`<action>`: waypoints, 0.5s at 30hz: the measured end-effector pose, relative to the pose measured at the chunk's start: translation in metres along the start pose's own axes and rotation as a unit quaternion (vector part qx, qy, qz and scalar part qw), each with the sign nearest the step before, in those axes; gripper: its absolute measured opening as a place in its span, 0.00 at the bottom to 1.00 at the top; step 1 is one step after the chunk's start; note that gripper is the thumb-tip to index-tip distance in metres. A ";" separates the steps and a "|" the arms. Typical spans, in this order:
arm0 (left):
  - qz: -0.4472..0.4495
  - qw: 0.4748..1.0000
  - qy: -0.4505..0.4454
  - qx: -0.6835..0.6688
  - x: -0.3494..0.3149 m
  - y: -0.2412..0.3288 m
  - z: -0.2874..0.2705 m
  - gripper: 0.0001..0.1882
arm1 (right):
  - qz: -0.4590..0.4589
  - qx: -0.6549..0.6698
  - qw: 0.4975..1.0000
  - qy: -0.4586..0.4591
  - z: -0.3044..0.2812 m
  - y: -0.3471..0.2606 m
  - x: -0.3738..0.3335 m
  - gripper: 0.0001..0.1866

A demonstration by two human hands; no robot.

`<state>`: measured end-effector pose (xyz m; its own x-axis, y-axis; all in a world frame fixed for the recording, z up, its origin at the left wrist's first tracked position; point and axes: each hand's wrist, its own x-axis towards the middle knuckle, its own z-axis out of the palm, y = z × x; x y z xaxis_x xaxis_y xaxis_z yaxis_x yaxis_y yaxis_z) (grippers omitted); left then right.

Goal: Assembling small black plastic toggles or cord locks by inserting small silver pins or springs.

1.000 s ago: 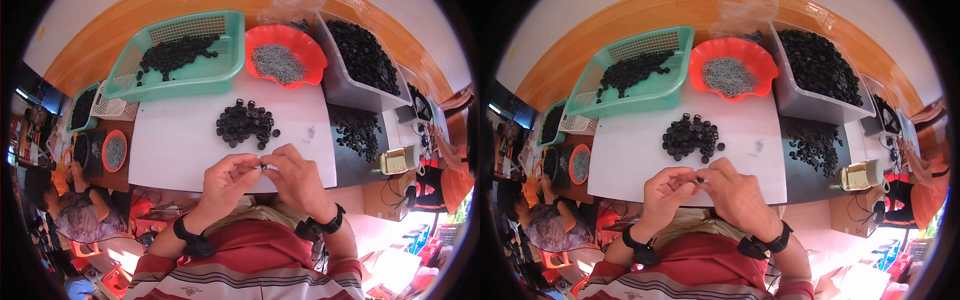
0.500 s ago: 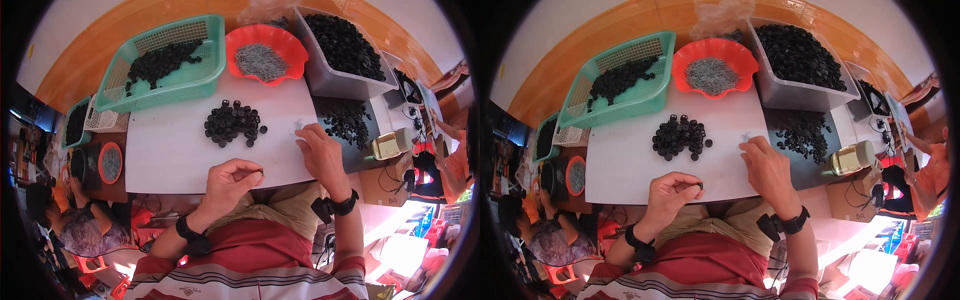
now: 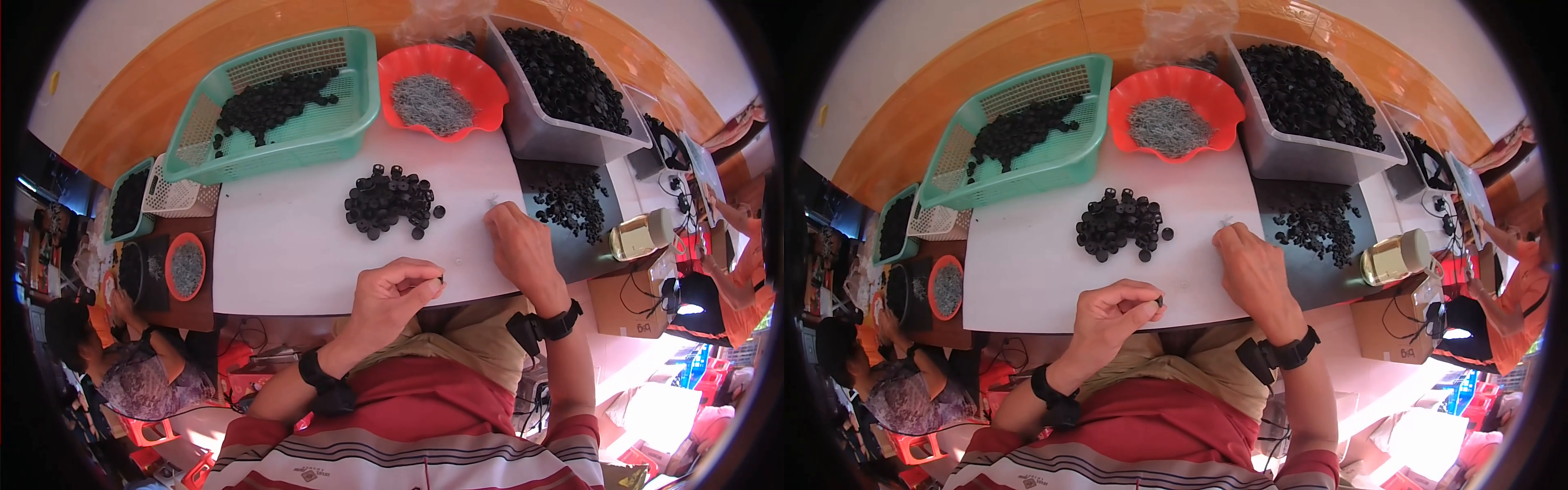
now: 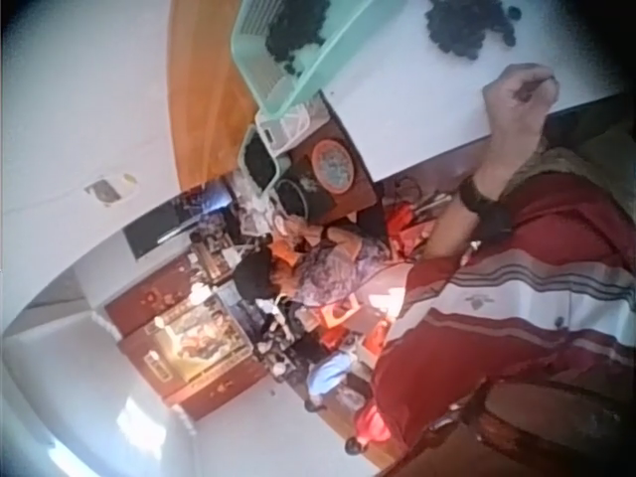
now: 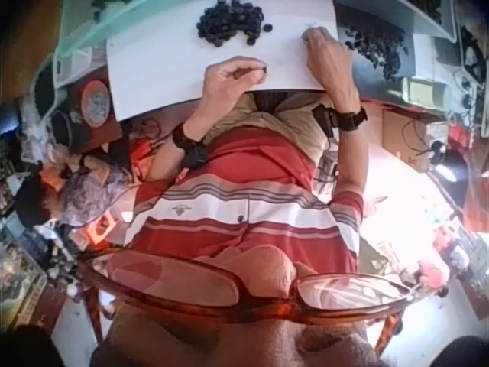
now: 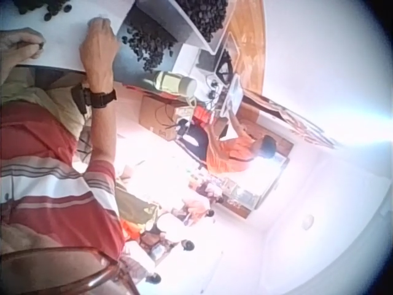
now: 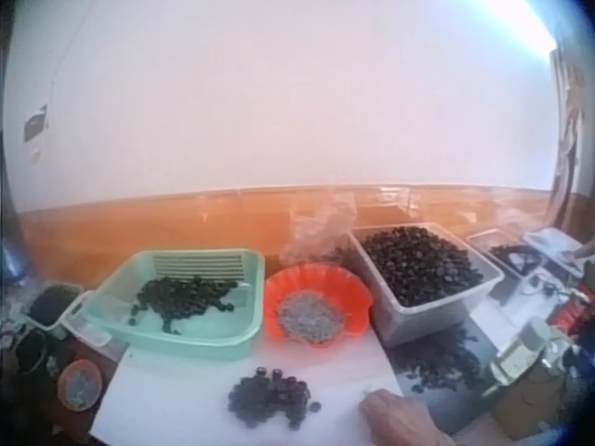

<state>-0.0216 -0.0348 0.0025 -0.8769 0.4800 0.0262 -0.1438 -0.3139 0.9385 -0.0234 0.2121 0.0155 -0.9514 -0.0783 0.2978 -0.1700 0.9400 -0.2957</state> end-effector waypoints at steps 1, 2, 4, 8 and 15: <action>-0.006 1.000 -0.003 -0.003 0.001 0.001 0.000 0.08 | -0.007 0.006 1.000 0.008 0.000 0.000 -0.001 0.05; -0.012 1.000 -0.006 -0.007 0.002 0.002 0.001 0.07 | -0.008 0.007 1.000 0.008 -0.001 -0.002 -0.004 0.05; -0.020 1.000 -0.002 0.003 0.003 0.001 0.000 0.07 | 0.038 0.094 0.995 -0.002 -0.009 -0.010 -0.011 0.06; -0.058 0.998 -0.005 -0.010 0.010 0.002 0.000 0.07 | 0.056 0.255 0.965 -0.006 -0.020 -0.035 -0.023 0.07; -0.101 0.993 -0.029 -0.043 0.018 0.005 0.006 0.11 | 0.008 0.326 0.945 -0.015 -0.023 -0.057 -0.026 0.07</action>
<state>-0.0353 -0.0228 0.0102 -0.7980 0.5867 -0.1380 -0.3554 -0.2731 0.8939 0.0167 0.1679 0.0452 -0.9601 -0.0844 0.2665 -0.2691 0.5373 -0.7993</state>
